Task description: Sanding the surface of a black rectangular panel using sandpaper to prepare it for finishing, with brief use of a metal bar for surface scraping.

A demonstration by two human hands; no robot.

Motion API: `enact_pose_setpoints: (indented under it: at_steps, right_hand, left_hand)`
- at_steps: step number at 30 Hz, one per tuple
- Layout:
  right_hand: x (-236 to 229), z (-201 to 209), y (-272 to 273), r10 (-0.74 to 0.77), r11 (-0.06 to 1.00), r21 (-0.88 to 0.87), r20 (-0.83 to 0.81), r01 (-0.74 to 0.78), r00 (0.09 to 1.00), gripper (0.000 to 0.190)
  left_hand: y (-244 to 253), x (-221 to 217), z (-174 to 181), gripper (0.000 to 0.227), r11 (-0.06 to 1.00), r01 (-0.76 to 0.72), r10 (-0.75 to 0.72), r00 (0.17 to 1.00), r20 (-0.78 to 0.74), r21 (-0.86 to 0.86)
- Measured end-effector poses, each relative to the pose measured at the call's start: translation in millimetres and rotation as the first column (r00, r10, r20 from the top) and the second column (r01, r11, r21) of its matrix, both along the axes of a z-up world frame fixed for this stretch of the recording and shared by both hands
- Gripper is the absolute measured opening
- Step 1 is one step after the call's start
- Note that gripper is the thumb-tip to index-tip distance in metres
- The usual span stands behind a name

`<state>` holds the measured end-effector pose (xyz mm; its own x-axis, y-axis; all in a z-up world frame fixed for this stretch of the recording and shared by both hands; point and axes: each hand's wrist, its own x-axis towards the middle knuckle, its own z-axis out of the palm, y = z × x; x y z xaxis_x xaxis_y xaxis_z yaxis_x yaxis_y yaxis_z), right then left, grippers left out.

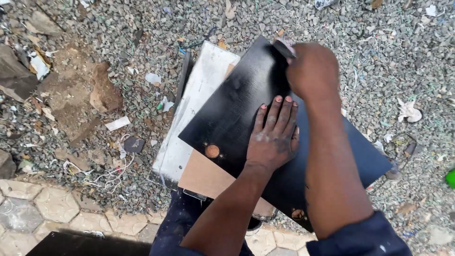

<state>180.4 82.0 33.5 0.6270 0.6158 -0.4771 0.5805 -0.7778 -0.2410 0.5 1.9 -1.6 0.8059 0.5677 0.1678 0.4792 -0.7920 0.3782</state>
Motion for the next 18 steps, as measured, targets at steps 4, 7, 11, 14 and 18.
enact_pose_setpoints:
  at_steps: [4, 7, 11, 14, 18]
  right_hand:
    - [-6.7, -17.1, 41.9, 0.170, 0.970, 0.156, 0.103, -0.184, 0.980, 0.009]
    - [-8.8, -25.1, 10.5, 0.171, 0.959, 0.200, 0.146, -0.198, 0.974, 0.010]
    - [-0.8, -6.5, -124.8, 0.016, 0.990, -0.143, 0.151, 0.006, 0.988, 0.032]
    - [15.0, -4.2, -234.4, -0.115, 0.971, -0.187, 0.179, 0.149, 0.977, 0.034]
    - [-23.6, 7.2, -150.6, -0.127, 0.991, 0.064, 0.159, 0.118, 0.979, 0.040]
  left_hand:
    - [-1.7, -2.3, -4.5, 0.050, 0.996, 0.056, -0.050, 0.996, 0.071, -0.073]
    - [5.0, -2.8, 4.3, 0.045, 0.998, 0.039, -0.035, 0.995, 0.090, -0.045]
    - [2.7, 0.2, -4.3, 0.056, 0.998, -0.009, 0.008, 1.000, 0.017, 0.055]
    - [-0.8, 1.5, -5.9, 0.056, 0.998, -0.021, 0.017, 0.998, 0.062, 0.063]
    - [8.4, 1.2, -2.5, 0.057, 0.993, 0.003, -0.010, 0.998, 0.062, 0.114]
